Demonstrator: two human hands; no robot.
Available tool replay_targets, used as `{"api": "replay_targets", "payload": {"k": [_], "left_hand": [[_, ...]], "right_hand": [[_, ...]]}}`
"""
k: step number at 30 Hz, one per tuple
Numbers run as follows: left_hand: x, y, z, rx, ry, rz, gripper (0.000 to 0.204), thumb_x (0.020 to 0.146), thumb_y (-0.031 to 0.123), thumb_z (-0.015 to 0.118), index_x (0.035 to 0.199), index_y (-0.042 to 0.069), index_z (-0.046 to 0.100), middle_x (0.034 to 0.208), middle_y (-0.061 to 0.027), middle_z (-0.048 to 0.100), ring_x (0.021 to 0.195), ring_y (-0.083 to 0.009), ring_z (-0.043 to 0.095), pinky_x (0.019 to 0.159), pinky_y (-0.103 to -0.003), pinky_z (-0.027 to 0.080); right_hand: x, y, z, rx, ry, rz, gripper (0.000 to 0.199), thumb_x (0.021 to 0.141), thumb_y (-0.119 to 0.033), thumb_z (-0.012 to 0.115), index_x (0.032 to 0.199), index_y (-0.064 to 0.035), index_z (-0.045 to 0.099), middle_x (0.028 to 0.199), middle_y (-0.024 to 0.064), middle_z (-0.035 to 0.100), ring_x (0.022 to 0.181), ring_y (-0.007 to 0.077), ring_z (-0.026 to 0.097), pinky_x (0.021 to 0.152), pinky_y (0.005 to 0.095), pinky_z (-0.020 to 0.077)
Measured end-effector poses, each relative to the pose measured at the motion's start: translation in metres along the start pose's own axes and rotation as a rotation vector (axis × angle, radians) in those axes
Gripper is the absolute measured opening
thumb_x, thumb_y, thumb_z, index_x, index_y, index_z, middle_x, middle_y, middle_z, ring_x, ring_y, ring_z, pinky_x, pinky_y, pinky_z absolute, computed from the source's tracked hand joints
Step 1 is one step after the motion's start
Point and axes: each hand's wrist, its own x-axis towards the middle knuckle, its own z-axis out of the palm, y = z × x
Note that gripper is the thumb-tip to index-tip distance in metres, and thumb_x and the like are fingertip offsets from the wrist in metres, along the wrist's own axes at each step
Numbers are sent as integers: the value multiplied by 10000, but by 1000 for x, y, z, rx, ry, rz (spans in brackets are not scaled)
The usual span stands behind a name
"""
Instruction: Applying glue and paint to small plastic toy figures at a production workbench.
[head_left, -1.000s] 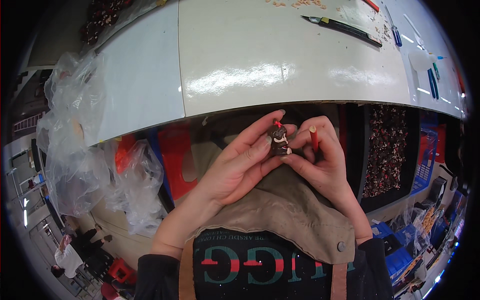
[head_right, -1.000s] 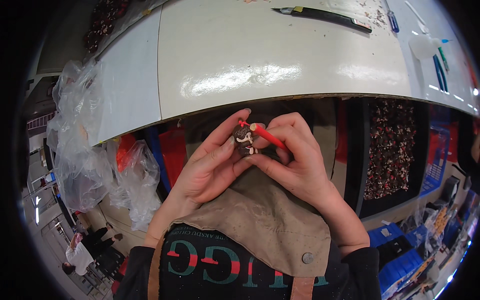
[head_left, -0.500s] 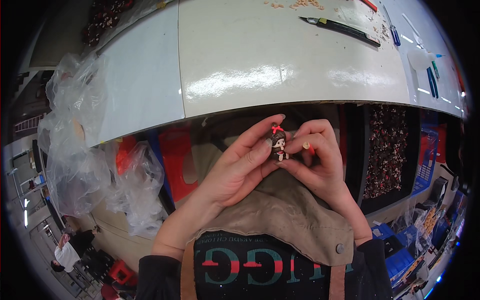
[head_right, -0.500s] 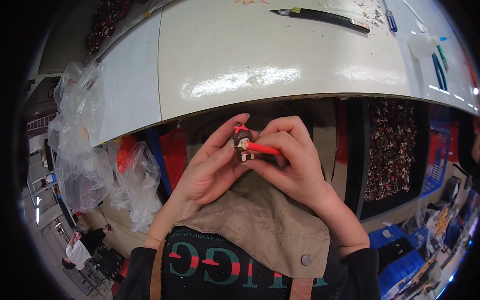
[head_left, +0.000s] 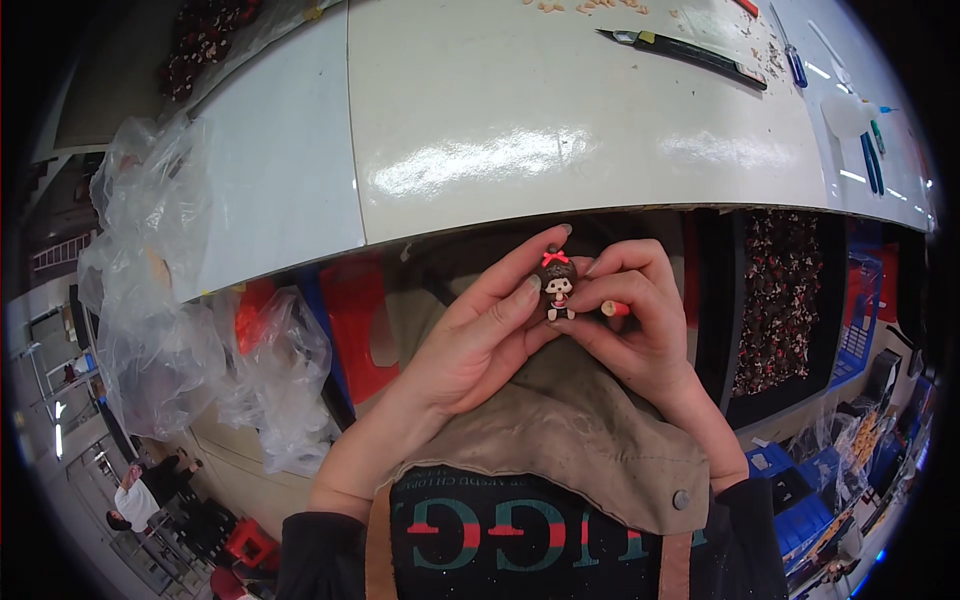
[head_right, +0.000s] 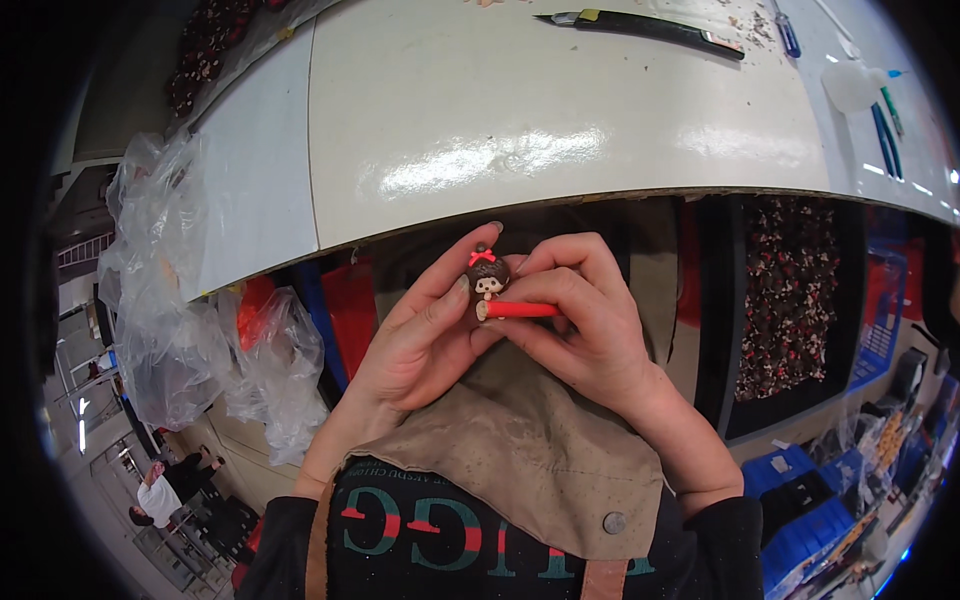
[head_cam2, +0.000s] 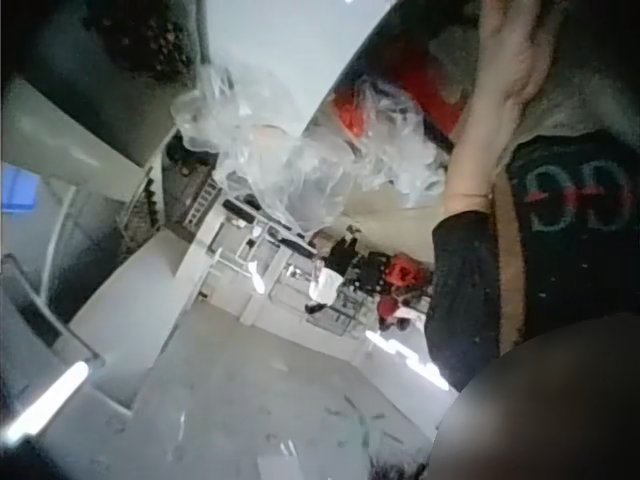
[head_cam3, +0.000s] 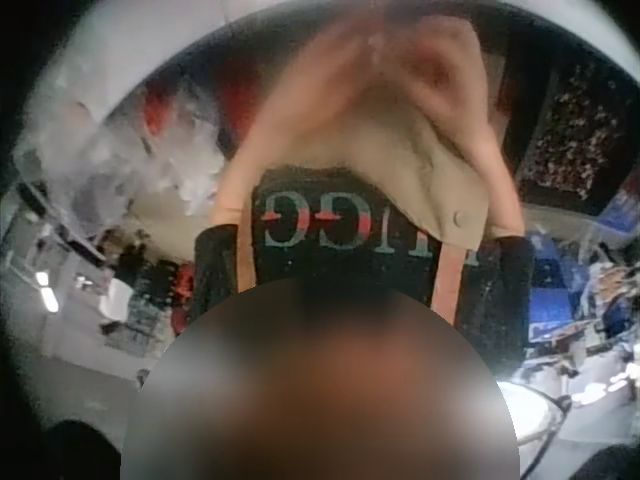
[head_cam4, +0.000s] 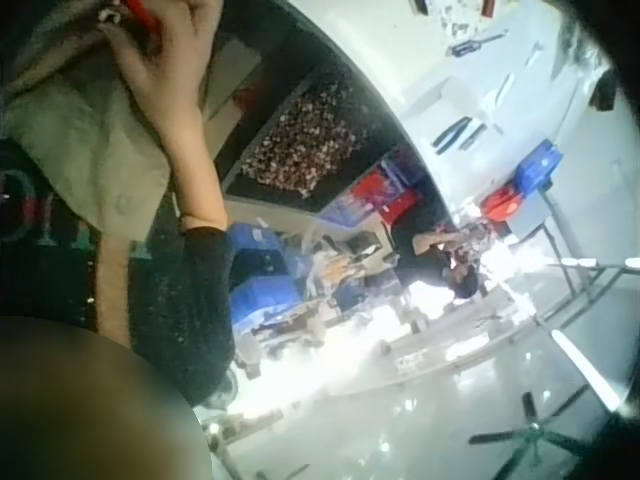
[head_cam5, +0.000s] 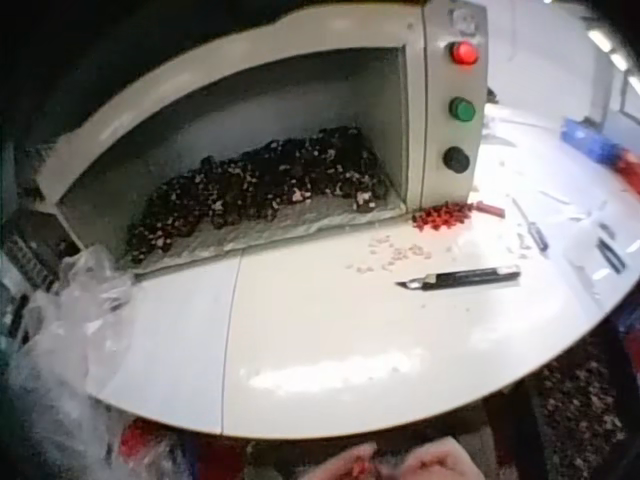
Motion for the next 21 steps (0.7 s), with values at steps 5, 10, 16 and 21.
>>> {"api": "replay_targets", "payload": {"k": [5, 10, 16, 21], "left_hand": [[1, 6, 4, 10, -12, -7, 447, 982, 170, 378, 1406, 80, 269, 1314, -96, 431, 1220, -177, 424, 1032, -346, 354], [-2, 3, 5, 40, -22, 4, 445, 986, 164, 364, 1410, 78, 260, 1328, -94, 423, 1229, -172, 415, 1036, -335, 344], [-3, -2, 3, 171, -40, 44, 432, 976, 144, 391, 1395, 85, 303, 1332, -99, 435, 1228, -183, 423, 1030, -342, 347], [0, 6, 7, 260, -68, 91, 422, 965, 131, 416, 1376, 78, 337, 1341, -108, 434, 1237, -201, 421, 1028, -362, 349]], "right_hand": [[6, -5, -2, 8, -10, 11, 231, 696, 10, 743, 886, -62, 632, 1006, 68, 468, 932, 167, 558, 699, 239, 495], [4, -11, -4, -55, -31, 13, 230, 691, 15, 744, 876, -59, 630, 990, 69, 477, 933, 178, 565, 713, 243, 499], [-3, -4, -1, -82, 5, -68, 270, 637, 12, 779, 826, -86, 614, 965, 60, 484, 850, 158, 540, 712, 248, 477], [2, -9, -4, -178, 12, -107, 260, 635, 23, 773, 806, -86, 610, 945, 65, 488, 826, 164, 535, 671, 252, 473]]}}
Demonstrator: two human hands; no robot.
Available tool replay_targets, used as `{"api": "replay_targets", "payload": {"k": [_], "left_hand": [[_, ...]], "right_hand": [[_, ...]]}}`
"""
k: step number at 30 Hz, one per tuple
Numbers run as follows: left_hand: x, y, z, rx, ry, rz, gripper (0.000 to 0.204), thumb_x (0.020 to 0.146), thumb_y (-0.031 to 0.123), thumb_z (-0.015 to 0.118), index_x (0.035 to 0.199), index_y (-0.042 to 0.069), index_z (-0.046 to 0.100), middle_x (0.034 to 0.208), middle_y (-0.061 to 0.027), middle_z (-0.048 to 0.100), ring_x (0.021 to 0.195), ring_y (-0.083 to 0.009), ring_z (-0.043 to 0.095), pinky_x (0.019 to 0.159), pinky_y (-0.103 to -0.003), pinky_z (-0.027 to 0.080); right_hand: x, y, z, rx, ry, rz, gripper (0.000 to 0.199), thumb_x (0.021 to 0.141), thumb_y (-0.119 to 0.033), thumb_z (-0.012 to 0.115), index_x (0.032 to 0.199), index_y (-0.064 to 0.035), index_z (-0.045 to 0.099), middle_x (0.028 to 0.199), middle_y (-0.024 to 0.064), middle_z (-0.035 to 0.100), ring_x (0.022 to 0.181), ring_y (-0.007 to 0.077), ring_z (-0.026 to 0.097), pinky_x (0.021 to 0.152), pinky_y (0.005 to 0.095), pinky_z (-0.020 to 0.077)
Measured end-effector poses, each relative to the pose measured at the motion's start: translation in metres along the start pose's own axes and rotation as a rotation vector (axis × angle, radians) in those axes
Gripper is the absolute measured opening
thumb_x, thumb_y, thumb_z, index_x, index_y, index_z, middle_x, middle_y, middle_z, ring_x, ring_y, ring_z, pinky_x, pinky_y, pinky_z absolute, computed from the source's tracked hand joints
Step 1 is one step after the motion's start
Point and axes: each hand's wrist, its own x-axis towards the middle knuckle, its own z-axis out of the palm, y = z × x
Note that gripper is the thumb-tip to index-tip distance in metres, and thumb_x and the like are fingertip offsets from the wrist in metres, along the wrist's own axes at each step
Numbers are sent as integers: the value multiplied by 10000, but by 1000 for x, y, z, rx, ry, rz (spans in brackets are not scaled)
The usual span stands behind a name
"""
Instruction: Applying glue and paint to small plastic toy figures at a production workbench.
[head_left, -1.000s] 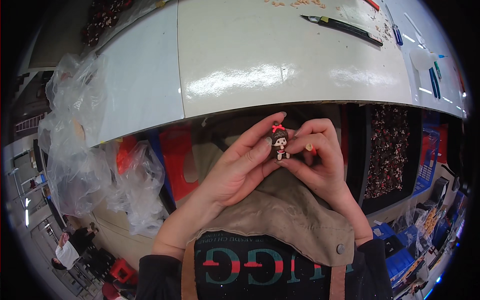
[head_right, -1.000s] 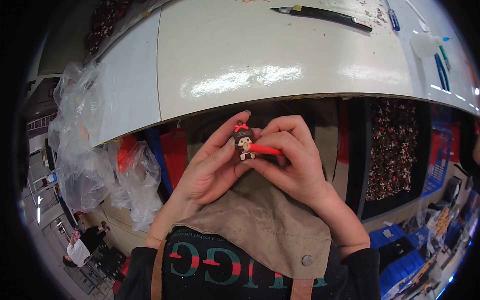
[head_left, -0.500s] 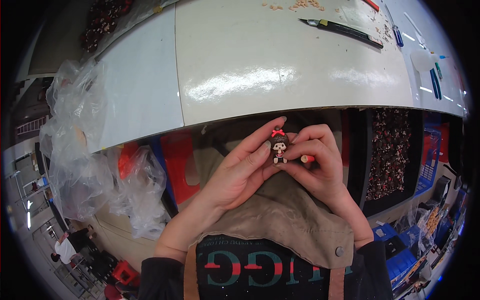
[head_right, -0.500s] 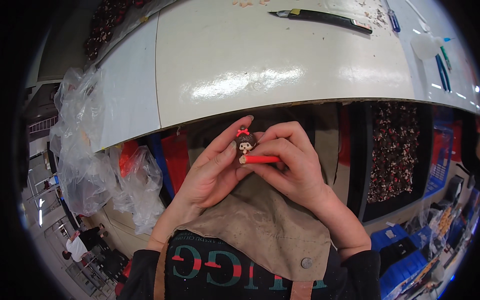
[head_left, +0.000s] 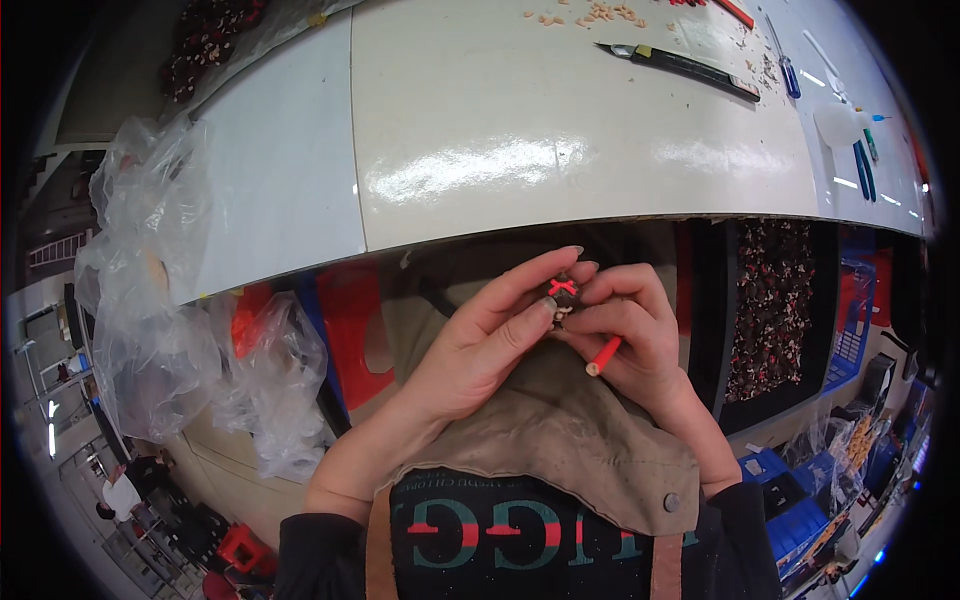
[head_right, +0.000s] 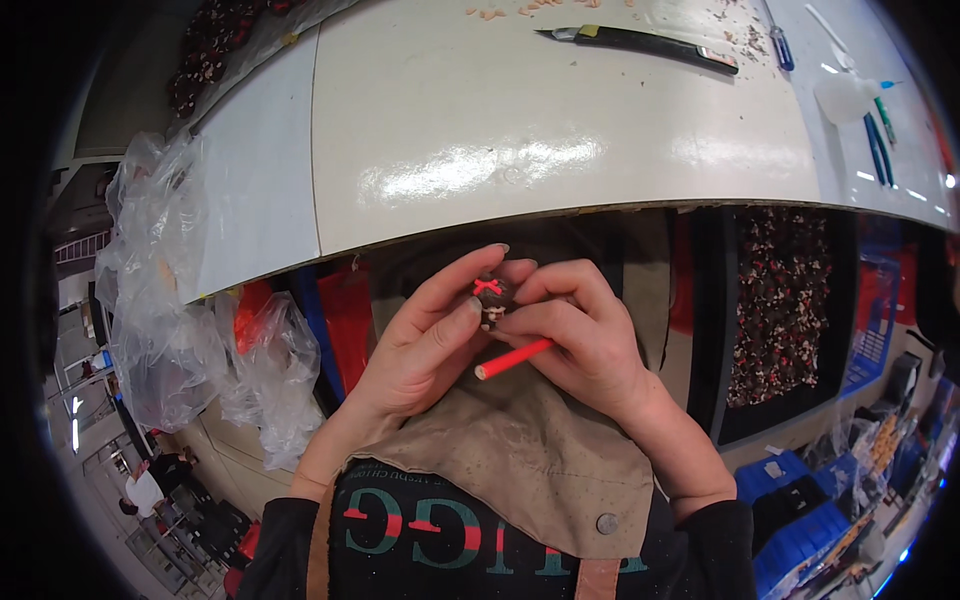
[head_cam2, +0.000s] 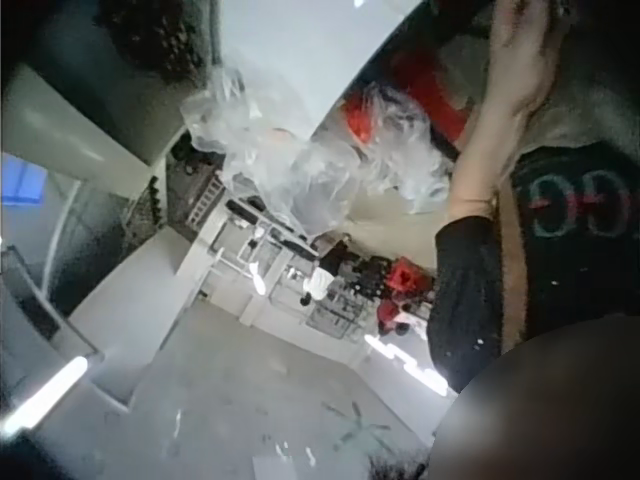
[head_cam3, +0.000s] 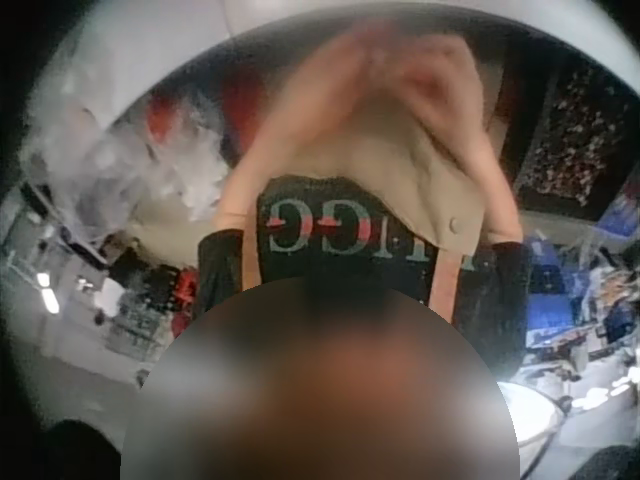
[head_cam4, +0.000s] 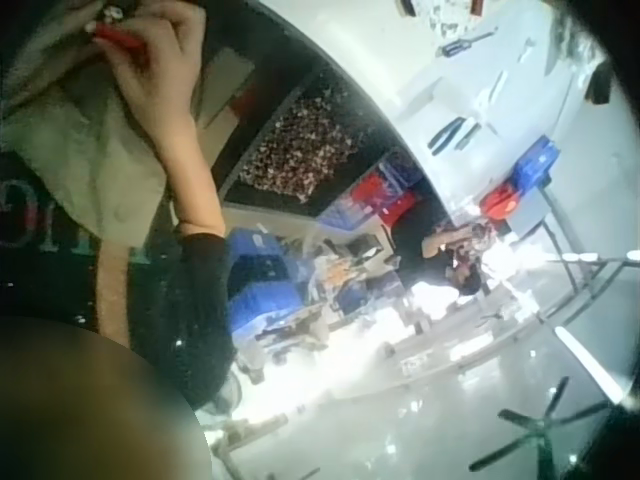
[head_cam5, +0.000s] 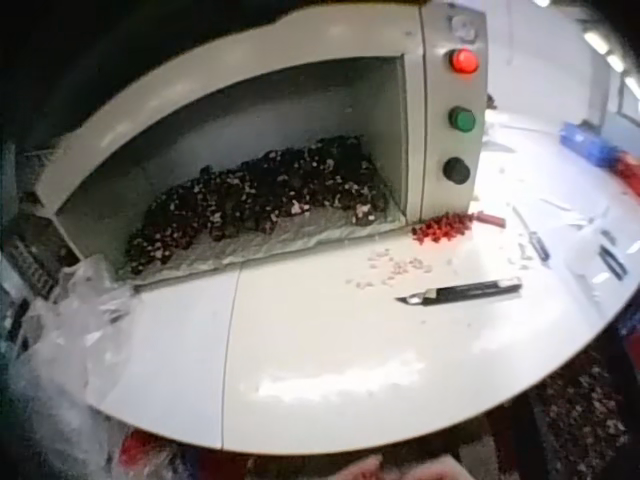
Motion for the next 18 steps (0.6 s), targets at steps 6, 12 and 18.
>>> {"api": "replay_targets", "payload": {"k": [6, 12, 18], "left_hand": [[-20, 81, 21, 586, -56, 93, 444, 903, 15, 457, 1341, 41, 386, 1314, -122, 457, 1248, -218, 405, 1033, -334, 326], [-49, 214, 54, 640, -617, 492, 170, 864, 42, 548, 1000, -26, 623, 1150, -197, 549, 1063, -316, 542, 871, -401, 441], [-80, 260, 69, 682, -39, 135, 274, 841, 60, 574, 1111, 74, 617, 1173, -156, 565, 1105, -262, 524, 939, -353, 409]], "right_hand": [[13, -29, -46, -78, 210, 269, 304, 658, 80, 710, 821, -82, 511, 893, 39, 452, 759, 114, 462, 664, 222, 415], [-69, -2, -170, -579, 518, 621, 163, 805, -20, 637, 932, -35, 535, 834, 2, 498, 709, 84, 438, 631, 208, 364], [-111, -24, -188, -800, 733, 780, 320, 848, -224, 661, 1039, 0, 537, 977, 56, 553, 860, 132, 520, 771, 238, 422]]}}
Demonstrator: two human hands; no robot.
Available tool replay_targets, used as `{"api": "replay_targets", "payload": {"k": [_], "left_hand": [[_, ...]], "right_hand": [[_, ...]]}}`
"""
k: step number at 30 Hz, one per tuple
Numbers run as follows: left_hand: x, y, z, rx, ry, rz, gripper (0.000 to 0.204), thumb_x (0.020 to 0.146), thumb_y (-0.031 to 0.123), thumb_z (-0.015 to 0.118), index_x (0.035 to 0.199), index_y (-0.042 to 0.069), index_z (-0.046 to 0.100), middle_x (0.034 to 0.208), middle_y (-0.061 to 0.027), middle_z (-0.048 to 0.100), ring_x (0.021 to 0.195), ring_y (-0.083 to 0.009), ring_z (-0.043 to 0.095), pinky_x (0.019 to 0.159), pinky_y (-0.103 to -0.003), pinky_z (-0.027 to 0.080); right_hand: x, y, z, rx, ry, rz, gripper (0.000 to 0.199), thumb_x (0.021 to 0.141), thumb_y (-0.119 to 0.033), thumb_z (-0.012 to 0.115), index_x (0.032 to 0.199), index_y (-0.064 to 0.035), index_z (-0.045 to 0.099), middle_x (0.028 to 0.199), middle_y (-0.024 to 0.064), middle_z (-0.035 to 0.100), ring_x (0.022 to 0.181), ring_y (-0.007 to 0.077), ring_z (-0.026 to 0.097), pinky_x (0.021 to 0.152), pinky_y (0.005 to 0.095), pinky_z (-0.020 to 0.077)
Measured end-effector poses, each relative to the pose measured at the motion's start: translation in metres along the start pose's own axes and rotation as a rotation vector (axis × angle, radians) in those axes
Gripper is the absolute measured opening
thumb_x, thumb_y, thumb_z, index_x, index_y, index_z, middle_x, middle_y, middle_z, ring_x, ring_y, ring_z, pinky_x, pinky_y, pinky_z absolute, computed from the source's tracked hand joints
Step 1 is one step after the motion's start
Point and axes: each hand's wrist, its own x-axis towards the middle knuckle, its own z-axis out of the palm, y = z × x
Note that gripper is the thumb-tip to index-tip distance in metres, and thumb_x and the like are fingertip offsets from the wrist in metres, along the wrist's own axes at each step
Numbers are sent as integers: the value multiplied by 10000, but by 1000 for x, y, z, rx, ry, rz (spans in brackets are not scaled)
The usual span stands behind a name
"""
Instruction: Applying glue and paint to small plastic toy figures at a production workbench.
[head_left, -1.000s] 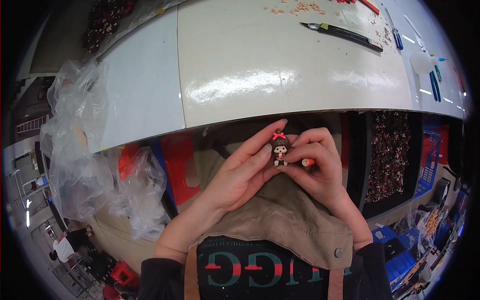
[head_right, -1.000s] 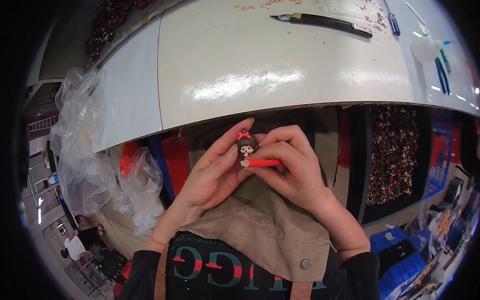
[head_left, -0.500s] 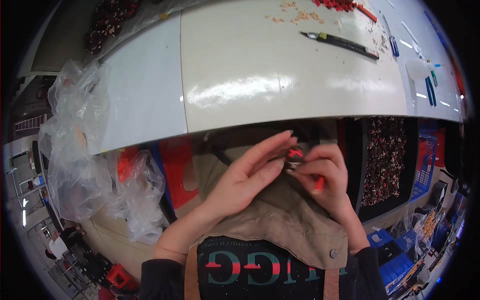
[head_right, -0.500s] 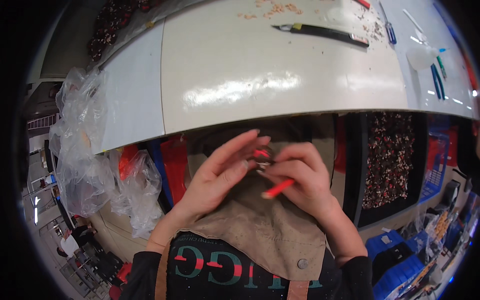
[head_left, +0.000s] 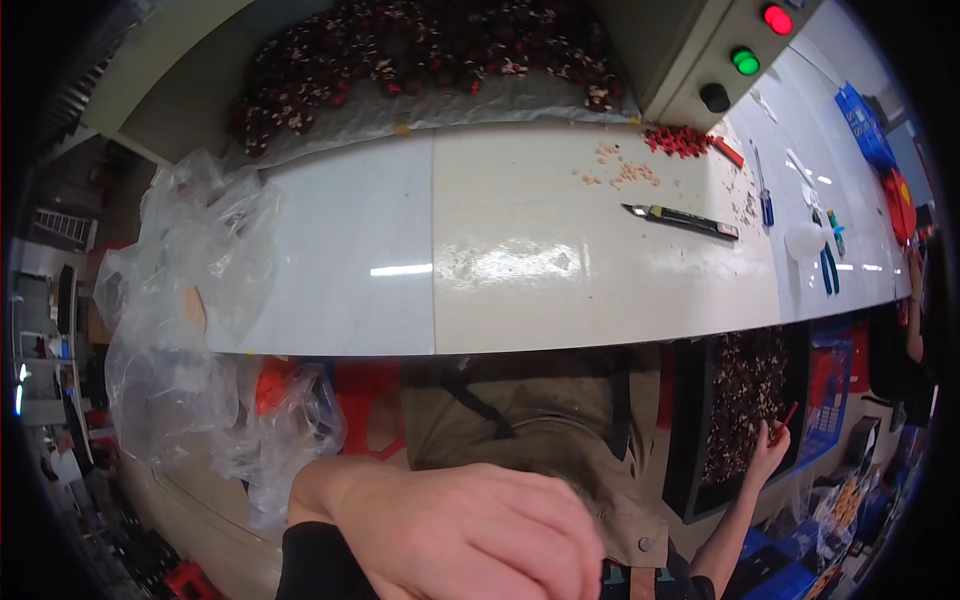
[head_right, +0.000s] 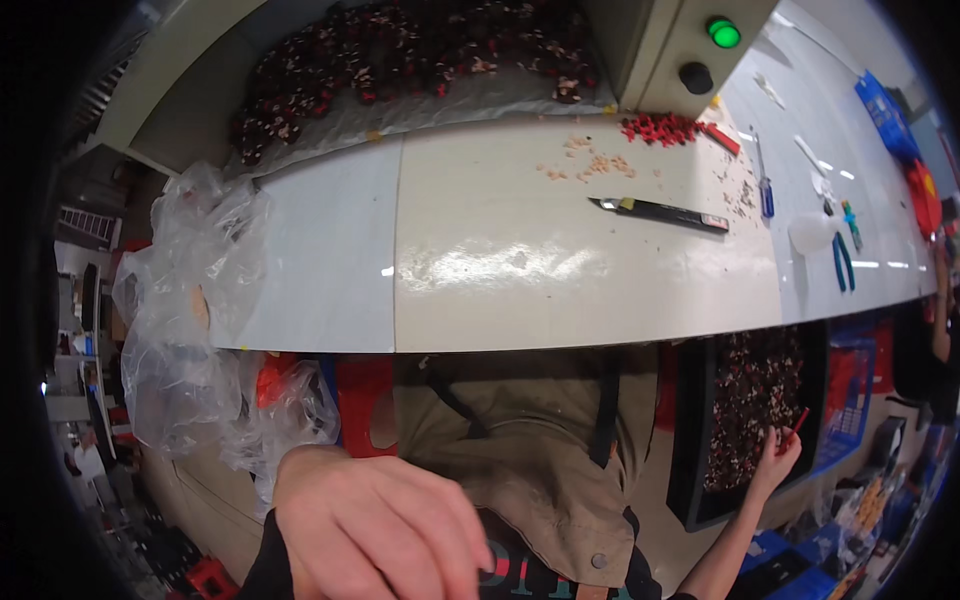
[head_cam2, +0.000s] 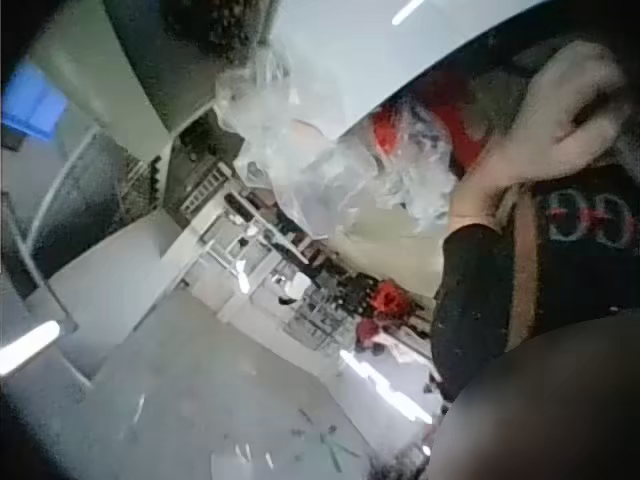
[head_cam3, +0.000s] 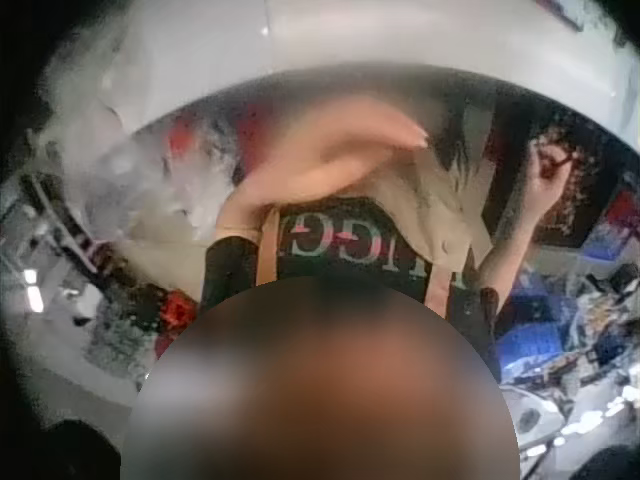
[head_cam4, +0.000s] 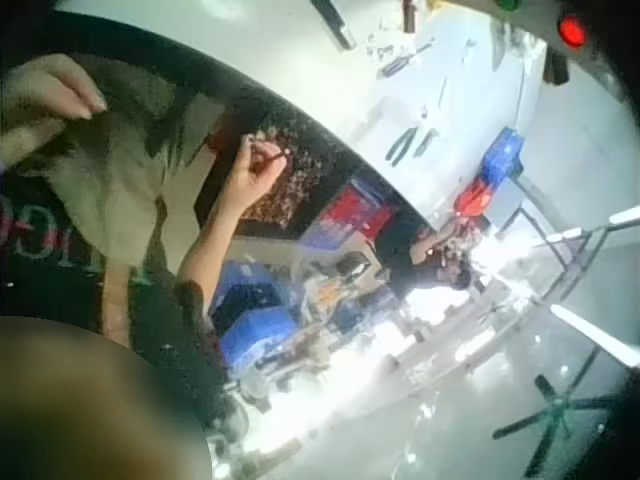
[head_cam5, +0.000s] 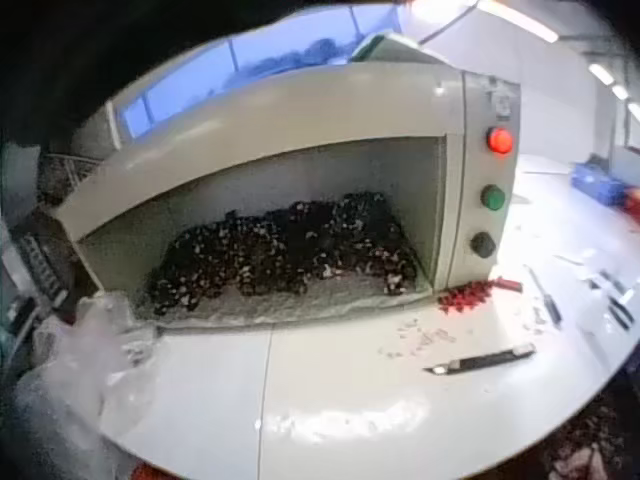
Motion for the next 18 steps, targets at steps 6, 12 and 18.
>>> {"api": "replay_targets", "payload": {"k": [6, 12, 18], "left_hand": [[-22, 44, -20, -379, -545, 831, 227, 812, 217, 674, 822, -9, 666, 876, -147, 625, 836, -311, 588, 706, -370, 488], [13, 70, 7, -345, -662, 628, 181, 908, 157, 521, 993, 21, 605, 930, -118, 575, 881, -279, 562, 794, -357, 450], [80, 114, -7, 580, -295, 420, 203, 813, 95, 642, 1013, 61, 632, 934, -66, 626, 860, -234, 590, 776, -333, 458]], "right_hand": [[13, -164, -20, 345, -118, -82, 258, 973, -217, 436, 1060, 6, 531, 965, 42, 533, 882, 120, 492, 802, 243, 389], [83, -305, -9, 196, -131, -731, 227, 958, -100, 395, 1076, 35, 535, 1006, 137, 533, 977, 230, 516, 870, 297, 391], [175, -320, -8, 173, -86, -662, 267, 940, -60, 412, 1181, 11, 503, 1081, 150, 524, 1000, 265, 513, 902, 319, 386]]}}
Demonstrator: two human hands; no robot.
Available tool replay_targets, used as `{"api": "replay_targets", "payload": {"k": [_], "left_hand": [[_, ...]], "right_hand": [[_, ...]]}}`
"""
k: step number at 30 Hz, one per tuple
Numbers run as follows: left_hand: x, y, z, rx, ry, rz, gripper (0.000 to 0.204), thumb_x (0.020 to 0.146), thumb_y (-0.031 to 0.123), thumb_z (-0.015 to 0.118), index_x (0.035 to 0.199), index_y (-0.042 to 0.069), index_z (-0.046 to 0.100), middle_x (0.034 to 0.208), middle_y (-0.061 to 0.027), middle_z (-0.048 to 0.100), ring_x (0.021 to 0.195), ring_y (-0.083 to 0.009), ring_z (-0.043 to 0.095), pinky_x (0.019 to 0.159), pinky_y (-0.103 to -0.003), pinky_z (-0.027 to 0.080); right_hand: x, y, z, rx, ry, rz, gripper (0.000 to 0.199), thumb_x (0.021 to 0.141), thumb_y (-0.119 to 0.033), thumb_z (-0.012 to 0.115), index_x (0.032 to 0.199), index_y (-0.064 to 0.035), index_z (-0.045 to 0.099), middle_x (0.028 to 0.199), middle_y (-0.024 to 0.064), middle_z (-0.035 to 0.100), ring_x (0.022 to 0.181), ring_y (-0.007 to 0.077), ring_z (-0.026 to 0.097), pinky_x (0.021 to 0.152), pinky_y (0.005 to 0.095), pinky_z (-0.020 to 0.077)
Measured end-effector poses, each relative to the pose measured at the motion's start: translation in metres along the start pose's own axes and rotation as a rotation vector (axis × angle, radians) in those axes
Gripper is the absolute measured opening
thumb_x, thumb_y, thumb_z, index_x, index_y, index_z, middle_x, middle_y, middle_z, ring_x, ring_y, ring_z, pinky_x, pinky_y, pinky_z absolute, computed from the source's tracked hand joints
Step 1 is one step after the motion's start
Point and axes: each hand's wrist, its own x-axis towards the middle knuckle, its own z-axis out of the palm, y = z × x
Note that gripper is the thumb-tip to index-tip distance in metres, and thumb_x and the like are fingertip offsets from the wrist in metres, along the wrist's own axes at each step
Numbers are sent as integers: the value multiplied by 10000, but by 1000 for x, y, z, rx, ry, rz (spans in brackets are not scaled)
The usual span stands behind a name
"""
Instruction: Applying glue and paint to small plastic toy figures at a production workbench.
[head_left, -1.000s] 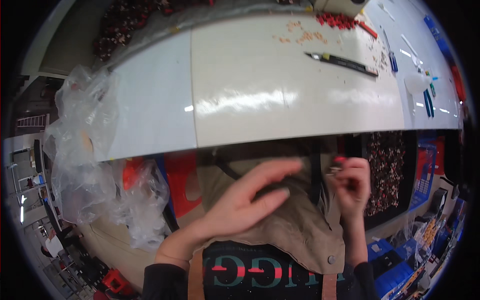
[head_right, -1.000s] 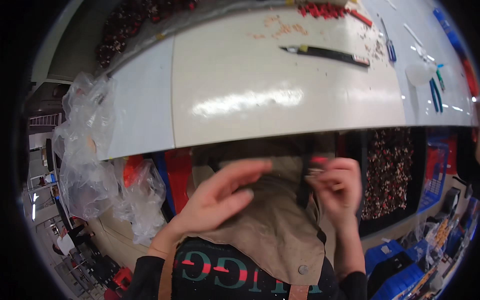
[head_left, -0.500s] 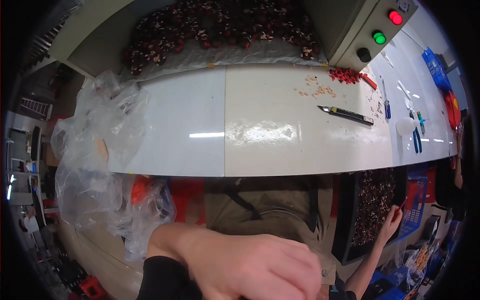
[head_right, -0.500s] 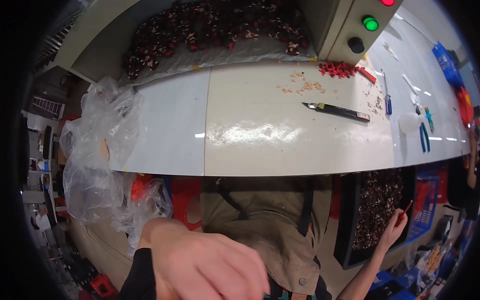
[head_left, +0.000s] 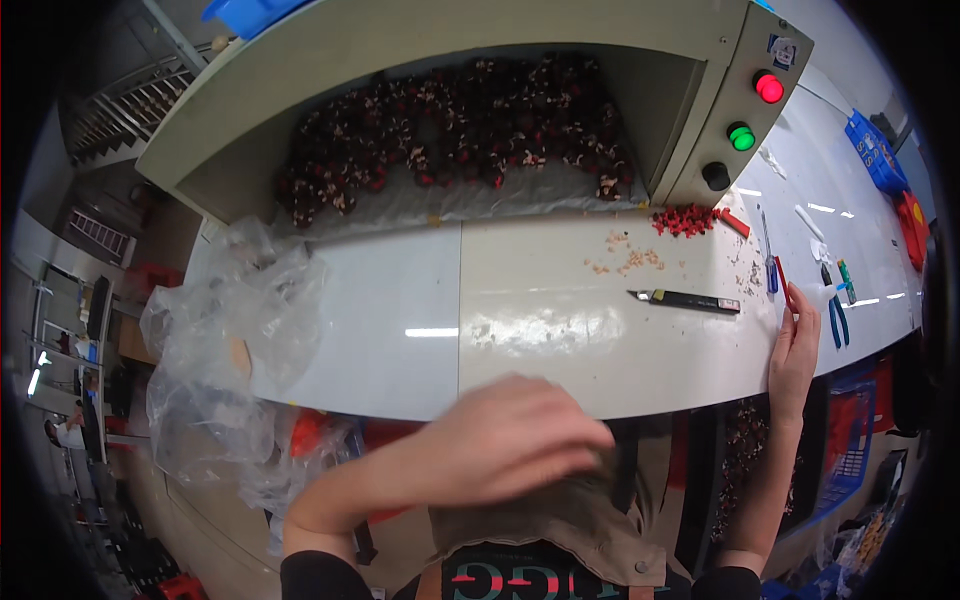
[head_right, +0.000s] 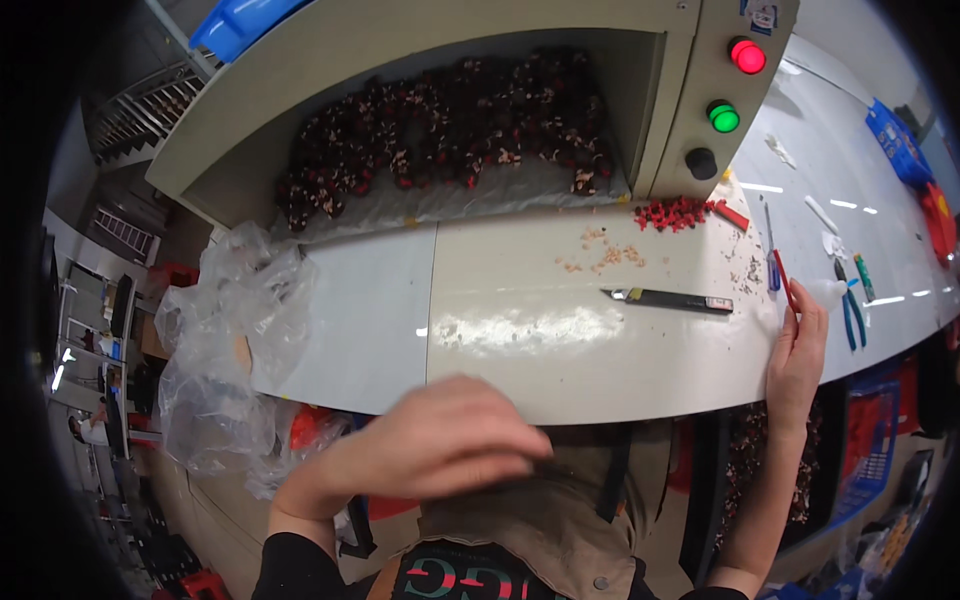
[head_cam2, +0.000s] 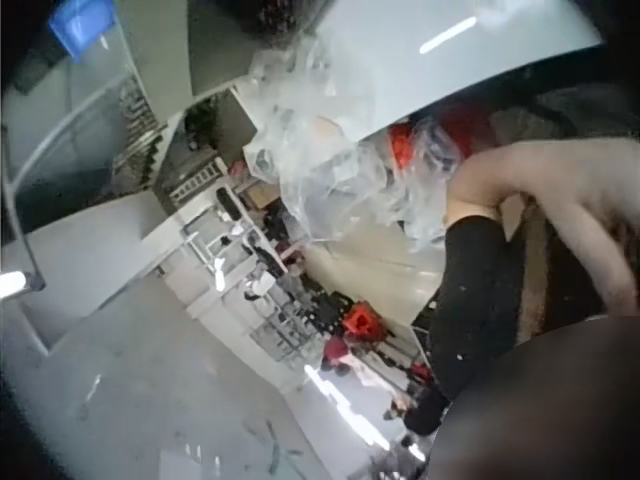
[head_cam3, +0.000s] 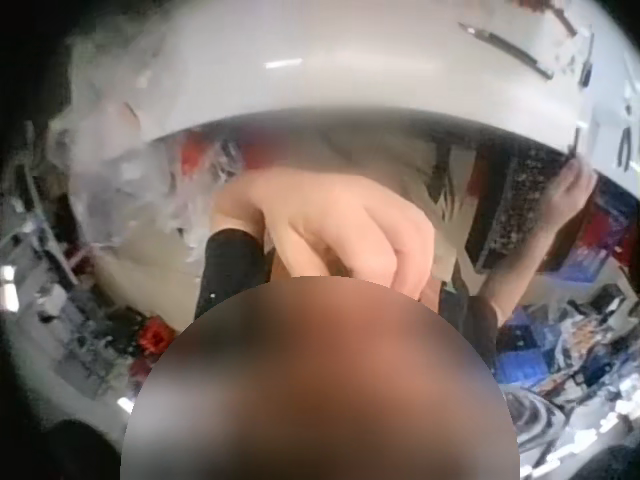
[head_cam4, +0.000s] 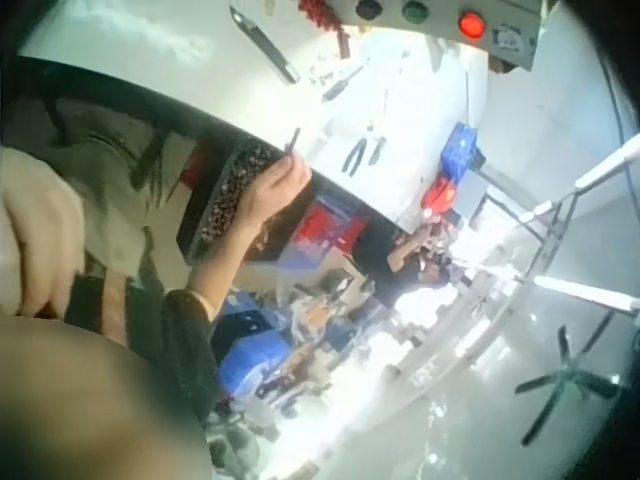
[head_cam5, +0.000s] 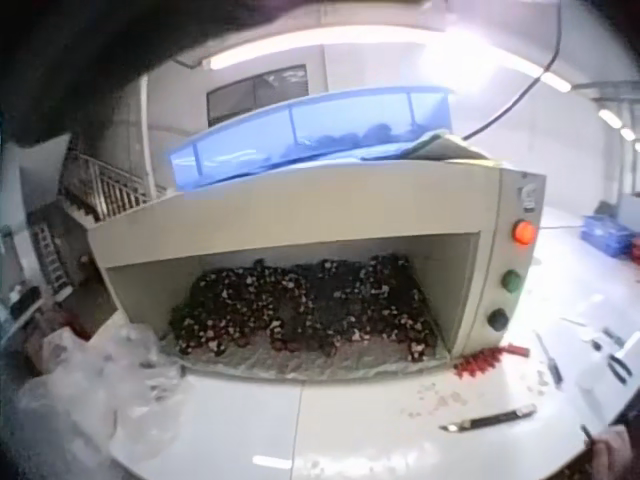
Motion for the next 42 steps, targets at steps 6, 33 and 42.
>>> {"api": "replay_targets", "payload": {"k": [6, 33, 42], "left_hand": [[120, -75, -49, 322, 436, -135, 195, 833, 96, 605, 1016, 29, 612, 943, -81, 628, 859, -167, 596, 783, -294, 458], [14, -157, 116, -1224, 496, -547, 378, 901, 211, 499, 1204, -15, 483, 904, -88, 621, 823, -184, 626, 781, -326, 526], [-90, -242, 288, -1285, 262, -855, 421, 942, 167, 467, 1299, -40, 388, 1192, -143, 529, 1021, -242, 574, 883, -347, 465]], "right_hand": [[49, 49, -10, -92, 74, -8, 308, 897, -19, 470, 1204, -3, 491, 1146, 148, 515, 1098, 279, 484, 949, 348, 371], [-105, 115, 93, 249, 249, -247, 206, 831, -17, 607, 1035, -16, 578, 1064, 109, 548, 988, 206, 529, 870, 298, 414], [-277, 44, 192, 979, -794, 15, 431, 750, -194, 704, 1104, 6, 560, 1059, 125, 515, 967, 219, 533, 848, 315, 425]]}}
